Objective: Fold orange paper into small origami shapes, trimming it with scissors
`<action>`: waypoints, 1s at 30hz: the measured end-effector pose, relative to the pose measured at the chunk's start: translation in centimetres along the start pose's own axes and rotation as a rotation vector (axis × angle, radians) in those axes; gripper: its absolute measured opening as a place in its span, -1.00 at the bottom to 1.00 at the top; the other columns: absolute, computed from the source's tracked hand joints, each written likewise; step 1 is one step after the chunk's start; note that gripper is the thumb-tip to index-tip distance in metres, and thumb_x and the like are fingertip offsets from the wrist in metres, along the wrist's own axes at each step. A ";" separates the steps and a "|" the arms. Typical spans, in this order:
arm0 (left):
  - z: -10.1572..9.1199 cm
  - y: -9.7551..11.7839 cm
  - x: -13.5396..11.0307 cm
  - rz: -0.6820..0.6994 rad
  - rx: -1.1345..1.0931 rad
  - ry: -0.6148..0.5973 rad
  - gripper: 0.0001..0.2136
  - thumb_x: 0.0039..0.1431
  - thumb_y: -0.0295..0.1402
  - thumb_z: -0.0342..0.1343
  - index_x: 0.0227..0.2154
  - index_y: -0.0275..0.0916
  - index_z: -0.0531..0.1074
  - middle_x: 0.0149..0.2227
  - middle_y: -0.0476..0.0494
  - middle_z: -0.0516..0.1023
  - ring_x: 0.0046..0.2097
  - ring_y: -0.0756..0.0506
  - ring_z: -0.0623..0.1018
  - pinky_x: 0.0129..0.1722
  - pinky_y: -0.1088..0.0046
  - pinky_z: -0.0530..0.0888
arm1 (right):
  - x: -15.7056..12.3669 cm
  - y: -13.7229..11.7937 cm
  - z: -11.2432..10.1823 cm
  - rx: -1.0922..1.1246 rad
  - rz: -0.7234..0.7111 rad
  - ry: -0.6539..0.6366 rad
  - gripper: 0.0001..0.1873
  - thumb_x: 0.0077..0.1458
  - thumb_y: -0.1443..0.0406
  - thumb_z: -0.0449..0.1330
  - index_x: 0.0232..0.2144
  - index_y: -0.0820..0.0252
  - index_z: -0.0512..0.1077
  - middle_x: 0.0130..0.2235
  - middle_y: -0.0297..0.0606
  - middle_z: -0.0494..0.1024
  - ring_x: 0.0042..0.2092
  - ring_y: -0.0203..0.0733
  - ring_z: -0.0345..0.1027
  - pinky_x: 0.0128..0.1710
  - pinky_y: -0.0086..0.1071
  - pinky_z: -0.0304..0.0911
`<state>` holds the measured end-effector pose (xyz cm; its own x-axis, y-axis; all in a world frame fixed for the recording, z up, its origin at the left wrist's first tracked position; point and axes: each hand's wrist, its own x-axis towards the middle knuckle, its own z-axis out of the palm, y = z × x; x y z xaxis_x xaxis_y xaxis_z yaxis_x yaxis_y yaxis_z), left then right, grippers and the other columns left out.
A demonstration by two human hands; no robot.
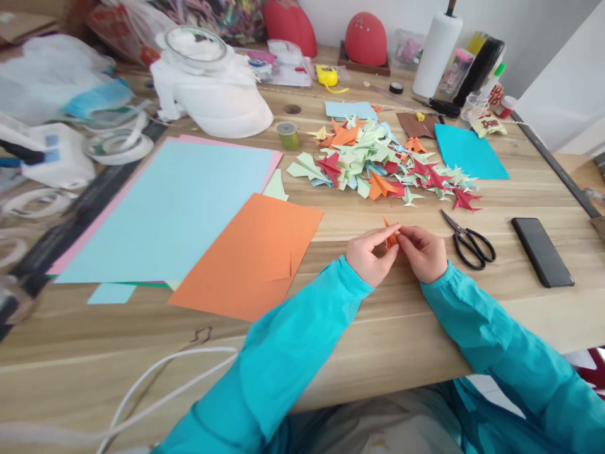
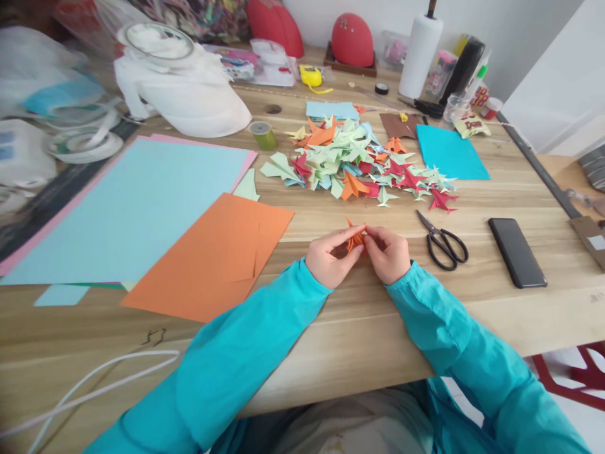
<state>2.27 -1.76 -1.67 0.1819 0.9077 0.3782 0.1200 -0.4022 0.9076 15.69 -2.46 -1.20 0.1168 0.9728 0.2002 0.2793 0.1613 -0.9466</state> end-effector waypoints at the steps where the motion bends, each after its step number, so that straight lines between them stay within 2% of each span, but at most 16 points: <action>1: 0.0 0.0 0.0 -0.013 -0.022 -0.007 -0.66 -0.04 -0.47 0.09 -0.12 -0.27 0.44 -0.18 -0.17 0.53 -0.24 -0.03 0.53 -0.20 0.48 0.49 | 0.0 0.0 0.0 0.010 -0.012 -0.008 -0.77 -0.07 0.19 0.21 -0.34 0.19 0.48 -0.35 -0.22 0.57 -0.33 -0.18 0.46 -0.34 -0.30 0.39; 5: -0.1 0.0 0.2 -0.108 -0.128 -0.003 -0.63 -0.08 -0.46 0.14 -0.12 -0.26 0.44 -0.20 -0.15 0.54 -0.31 -0.02 0.54 -0.24 0.49 0.51 | 0.1 0.1 -0.2 0.065 -0.023 -0.043 -0.80 -0.09 0.19 0.23 -0.39 0.17 0.49 -0.41 -0.26 0.57 -0.37 -0.20 0.45 -0.38 -0.33 0.39; 9: -0.3 -0.2 0.7 -0.271 -0.218 0.110 -0.61 -0.17 -0.40 0.24 -0.17 -0.30 0.48 -0.36 -0.12 0.57 -0.41 -0.01 0.52 -0.37 0.52 0.49 | -0.4 0.0 0.1 0.114 -0.005 -0.095 -0.76 -0.06 0.16 0.20 -0.35 0.17 0.48 -0.46 -0.27 0.54 -0.47 -0.25 0.42 -0.45 -0.34 0.39; 12: -0.5 -0.1 1.1 -0.339 -0.301 0.164 -0.62 -0.23 -0.38 0.27 -0.24 -0.31 0.50 -0.40 -0.12 0.57 -0.42 -0.01 0.52 -0.39 0.50 0.47 | -0.5 -0.2 0.1 0.132 0.018 -0.067 -0.77 -0.05 0.16 0.20 -0.35 0.18 0.47 -0.47 -0.27 0.54 -0.49 -0.26 0.41 -0.46 -0.34 0.38; 15: -0.7 0.1 1.4 -0.440 -0.482 0.137 -0.61 -0.28 -0.38 0.29 -0.26 -0.31 0.50 -0.40 -0.13 0.57 -0.48 -0.01 0.51 -0.42 0.45 0.48 | -0.1 -0.5 -0.3 0.174 0.030 -0.050 -0.79 -0.06 0.18 0.22 -0.37 0.19 0.46 -0.52 -0.31 0.51 -0.53 -0.30 0.38 -0.50 -0.38 0.35; 19: -0.9 0.1 1.6 -0.566 -0.660 0.074 -0.60 -0.36 -0.40 0.32 -0.31 -0.31 0.50 -0.46 -0.10 0.56 -0.55 0.02 0.49 -0.48 0.46 0.46 | 0.5 -0.5 -0.9 0.224 -0.015 -0.106 -0.76 -0.05 0.20 0.22 -0.29 0.16 0.43 -0.48 -0.33 0.51 -0.49 -0.33 0.36 -0.48 -0.41 0.32; 26: -1.0 -0.8 2.0 -0.589 -0.680 0.053 -0.57 -0.43 -0.36 0.35 -0.34 -0.33 0.50 -0.50 -0.09 0.55 -0.58 0.04 0.46 -0.55 0.47 0.44 | 0.4 -0.5 -0.6 0.116 -0.035 -0.113 -0.85 -0.07 0.22 0.24 -0.43 0.19 0.42 -0.52 -0.34 0.48 -0.52 -0.34 0.34 -0.51 -0.43 0.30; 30: -0.9 -0.6 2.0 -0.592 -0.695 0.036 -0.58 -0.42 -0.35 0.36 -0.36 -0.34 0.49 -0.55 -0.06 0.52 -0.59 0.04 0.45 -0.59 0.51 0.42 | 0.2 -0.9 -0.7 -0.059 -0.141 -0.096 -0.88 -0.05 0.26 0.23 -0.46 0.21 0.44 -0.51 -0.31 0.50 -0.51 -0.33 0.34 -0.50 -0.44 0.28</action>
<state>1.66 0.38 -1.35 0.2457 0.9507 -0.1893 -0.4326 0.2823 0.8563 16.08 -2.56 -0.13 -0.0182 0.9532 0.3019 0.3424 0.2897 -0.8938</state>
